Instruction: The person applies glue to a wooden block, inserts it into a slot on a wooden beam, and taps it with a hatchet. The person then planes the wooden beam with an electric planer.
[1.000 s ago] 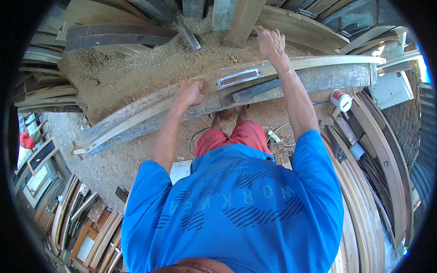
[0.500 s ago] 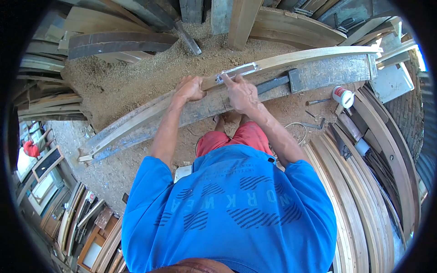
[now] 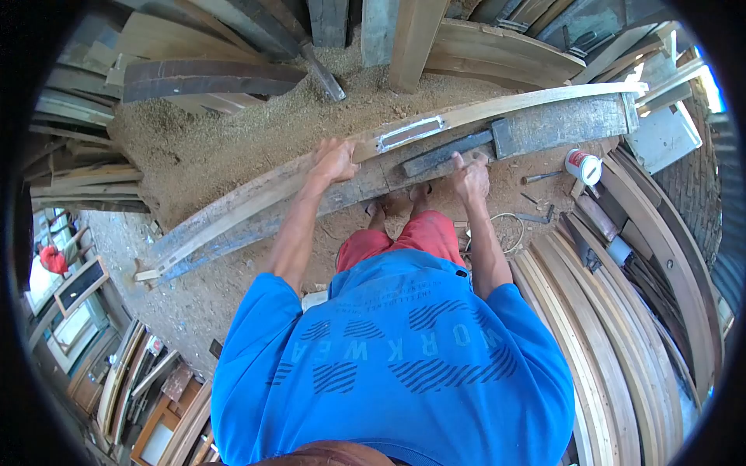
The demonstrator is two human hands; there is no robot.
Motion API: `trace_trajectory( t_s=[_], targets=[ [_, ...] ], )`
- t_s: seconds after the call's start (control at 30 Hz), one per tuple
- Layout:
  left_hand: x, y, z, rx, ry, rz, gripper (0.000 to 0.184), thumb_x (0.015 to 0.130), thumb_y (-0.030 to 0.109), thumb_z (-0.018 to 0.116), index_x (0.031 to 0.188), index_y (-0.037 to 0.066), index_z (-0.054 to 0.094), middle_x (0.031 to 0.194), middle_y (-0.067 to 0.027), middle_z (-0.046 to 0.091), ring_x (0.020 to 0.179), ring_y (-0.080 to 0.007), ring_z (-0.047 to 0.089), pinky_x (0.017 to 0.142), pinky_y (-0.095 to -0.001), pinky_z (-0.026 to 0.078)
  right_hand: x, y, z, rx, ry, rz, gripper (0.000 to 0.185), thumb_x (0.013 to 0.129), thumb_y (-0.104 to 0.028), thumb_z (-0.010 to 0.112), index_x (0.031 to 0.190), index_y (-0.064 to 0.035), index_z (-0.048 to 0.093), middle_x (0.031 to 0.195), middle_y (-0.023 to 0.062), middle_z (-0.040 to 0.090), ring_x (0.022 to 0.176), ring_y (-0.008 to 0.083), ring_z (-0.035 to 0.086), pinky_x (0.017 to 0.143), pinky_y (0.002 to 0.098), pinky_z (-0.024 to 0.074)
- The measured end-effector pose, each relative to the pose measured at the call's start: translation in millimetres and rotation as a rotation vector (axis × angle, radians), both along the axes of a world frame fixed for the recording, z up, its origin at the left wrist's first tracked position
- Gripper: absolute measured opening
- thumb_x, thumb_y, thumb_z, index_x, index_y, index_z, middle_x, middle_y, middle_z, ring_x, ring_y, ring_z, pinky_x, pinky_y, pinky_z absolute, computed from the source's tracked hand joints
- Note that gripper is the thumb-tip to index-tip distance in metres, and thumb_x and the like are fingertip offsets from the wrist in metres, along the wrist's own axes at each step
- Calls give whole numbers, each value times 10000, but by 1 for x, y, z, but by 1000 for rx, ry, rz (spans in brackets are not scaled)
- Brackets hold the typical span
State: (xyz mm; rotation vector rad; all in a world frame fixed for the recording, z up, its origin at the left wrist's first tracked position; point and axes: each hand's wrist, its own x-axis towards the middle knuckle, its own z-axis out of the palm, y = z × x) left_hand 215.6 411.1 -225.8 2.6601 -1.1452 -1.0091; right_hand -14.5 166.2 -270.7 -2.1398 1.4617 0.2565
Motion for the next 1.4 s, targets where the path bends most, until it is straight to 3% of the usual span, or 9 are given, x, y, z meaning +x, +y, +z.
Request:
trace_trajectory(
  t_s=[0.3,0.43,0.47,0.63,0.83,0.93,1.0,1.23,1.4],
  targets=[
    [7,60,1,23,76,-33,671,743,265,790,1392,231,623,1266,-149,707,1204,-387,639,1028,-516,497,29,-31,-41,22,17,-133,1043,844,-627,725,1429,153,354,1395,368,520,1326,485,519,1097,498,452],
    [11,81,9,-4,93,27,705,754,359,820,1418,247,610,1325,-149,682,1252,-380,617,1058,-516,485,33,-45,-67,34,61,-332,881,800,-517,817,1297,125,476,1314,330,594,1221,460,607,1033,499,503],
    [10,82,14,-14,90,35,707,761,395,823,1420,250,610,1341,-148,675,1261,-378,612,1064,-516,482,25,-41,-76,-123,3,-333,687,793,-422,829,1175,87,569,1196,261,670,1035,373,694,884,474,559],
    [4,80,20,-133,87,95,554,913,557,631,1365,239,657,1341,-153,673,1263,-375,611,1051,-518,486,-25,-41,-43,692,-772,-752,226,758,-172,731,908,-20,658,770,26,604,635,146,535,595,338,446],
    [2,57,5,-105,65,174,505,935,607,570,1155,195,762,1137,-136,748,1183,-338,648,999,-495,502,-80,16,47,538,-594,-264,190,777,-93,673,951,-39,622,770,16,567,647,150,520,604,344,451],
    [-3,52,16,-150,54,174,501,931,607,578,1123,185,768,1114,-125,752,1146,-334,659,984,-494,509,-72,67,100,138,-420,79,308,848,-131,664,1133,-26,619,797,30,569,706,143,553,660,362,492],
    [-3,49,22,-152,87,189,504,920,614,589,1129,191,767,1117,-117,752,1140,-330,662,985,-493,511,-50,86,122,290,-591,124,443,870,-132,666,1285,-19,561,829,91,615,754,213,619,715,383,518],
    [21,54,-17,-234,287,186,497,874,601,668,1195,232,759,1118,-123,757,1099,-329,692,969,-441,521,7,113,133,148,-282,545,660,939,-178,645,1541,-127,379,1171,313,660,1017,517,652,893,558,521],
    [21,56,-13,-254,324,192,461,862,540,715,1201,231,759,1092,-132,761,1033,-329,717,940,-416,529,16,118,121,65,-177,650,649,964,-217,614,1562,-180,364,1123,278,673,966,490,668,850,564,531]
  ],
)
